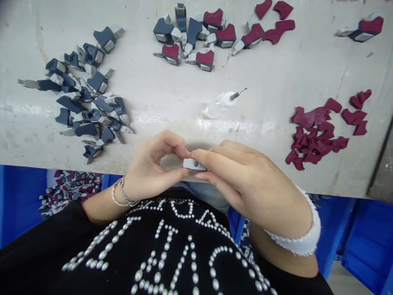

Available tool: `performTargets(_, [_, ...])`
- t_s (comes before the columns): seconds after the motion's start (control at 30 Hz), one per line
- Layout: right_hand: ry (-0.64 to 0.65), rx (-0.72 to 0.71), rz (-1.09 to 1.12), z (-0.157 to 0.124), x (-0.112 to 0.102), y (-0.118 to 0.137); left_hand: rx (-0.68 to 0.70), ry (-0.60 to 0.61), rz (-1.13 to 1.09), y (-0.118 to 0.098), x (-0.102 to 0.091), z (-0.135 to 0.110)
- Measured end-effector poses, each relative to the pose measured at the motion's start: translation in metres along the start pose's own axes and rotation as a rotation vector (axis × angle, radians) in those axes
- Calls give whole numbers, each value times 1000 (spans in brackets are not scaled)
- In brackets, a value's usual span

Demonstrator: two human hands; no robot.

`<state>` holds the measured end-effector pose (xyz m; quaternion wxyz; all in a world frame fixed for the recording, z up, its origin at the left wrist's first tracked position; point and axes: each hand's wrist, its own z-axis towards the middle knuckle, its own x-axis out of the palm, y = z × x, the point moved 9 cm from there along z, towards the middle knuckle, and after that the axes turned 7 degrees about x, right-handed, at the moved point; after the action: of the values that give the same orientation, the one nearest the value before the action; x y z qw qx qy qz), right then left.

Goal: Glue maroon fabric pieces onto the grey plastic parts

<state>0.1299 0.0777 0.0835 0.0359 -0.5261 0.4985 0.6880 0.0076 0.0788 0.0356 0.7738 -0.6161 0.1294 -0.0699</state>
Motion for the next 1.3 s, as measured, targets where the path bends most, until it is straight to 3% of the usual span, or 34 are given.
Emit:
performTargets(0.27, [7, -4, 1, 3, 1, 0, 79, -23, 3, -1, 0, -1])
performTargets(0.67, [-64, 99, 11, 3, 7, -10, 31, 31, 11, 7, 5, 3])
performTargets(0.93, [67, 233, 338, 4, 14, -25, -287, 67, -320, 33, 13, 4])
performTargets(1.07, [128, 334, 422, 7, 24, -32, -376, 121, -367, 40, 16, -1])
performTargets(1.2, [129, 399, 425, 0, 25, -41, -335, 166, -229, 35, 5, -3])
performTargets(1.3, [60, 439, 411, -23, 2, -70, -292, 61, -106, 27, -23, 0])
